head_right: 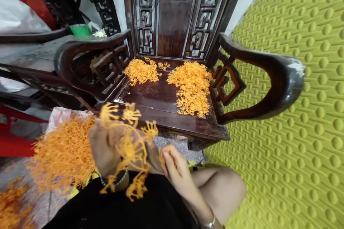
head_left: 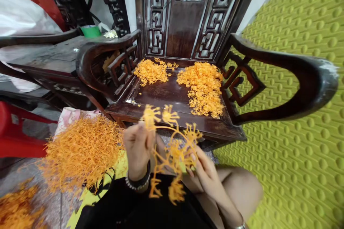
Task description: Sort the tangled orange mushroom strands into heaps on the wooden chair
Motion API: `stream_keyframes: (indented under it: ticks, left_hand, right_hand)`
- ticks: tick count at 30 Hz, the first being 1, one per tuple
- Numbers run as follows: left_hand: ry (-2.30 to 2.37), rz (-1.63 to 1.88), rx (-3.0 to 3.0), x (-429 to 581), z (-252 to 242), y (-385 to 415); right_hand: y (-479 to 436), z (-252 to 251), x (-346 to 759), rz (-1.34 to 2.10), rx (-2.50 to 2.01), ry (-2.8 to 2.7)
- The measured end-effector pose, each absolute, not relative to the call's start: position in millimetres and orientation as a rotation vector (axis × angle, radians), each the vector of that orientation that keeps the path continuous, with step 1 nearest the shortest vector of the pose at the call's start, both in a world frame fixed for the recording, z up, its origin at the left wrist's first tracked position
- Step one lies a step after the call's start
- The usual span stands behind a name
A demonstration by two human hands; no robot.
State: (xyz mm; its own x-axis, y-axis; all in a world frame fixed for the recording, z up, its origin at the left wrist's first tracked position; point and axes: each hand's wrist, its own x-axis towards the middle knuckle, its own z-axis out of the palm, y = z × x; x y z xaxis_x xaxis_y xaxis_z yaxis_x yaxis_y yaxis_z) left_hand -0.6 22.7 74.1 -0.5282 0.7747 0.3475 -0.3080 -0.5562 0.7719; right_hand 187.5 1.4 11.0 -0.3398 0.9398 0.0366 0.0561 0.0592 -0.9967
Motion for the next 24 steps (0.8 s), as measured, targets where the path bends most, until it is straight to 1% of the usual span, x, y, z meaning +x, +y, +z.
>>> stream_keyframes:
  ticks: [4, 7, 10, 14, 18, 21, 24]
  left_hand:
    - [1.012, 1.893, 1.13, 21, 51, 24]
    - [1.077, 1.728, 1.219, 19, 43, 28]
    - [1.179, 1.67, 1.254, 16, 40, 31]
    - [1.245, 1.776, 1.205, 20, 38, 34]
    - [1.27, 1.906, 1.147, 26, 36, 39]
    - [1.345, 1.988, 1.142, 31, 33, 42]
    - [1.451, 2.133, 1.159, 34, 26, 43]
  right_hand:
    - [27, 38, 179, 1.451, -0.855, -1.263]
    - [39, 44, 174, 1.452, -0.796, -1.167]
    - [47, 43, 172, 1.423, -0.754, -1.141]
    - [46, 33, 168, 1.306, -0.644, -0.938]
    - [40, 20, 162, 1.17, -0.793, -0.808]
    - [40, 13, 160, 1.227, -0.897, -0.757]
    - [37, 12, 159, 1.335, -0.884, -0.723]
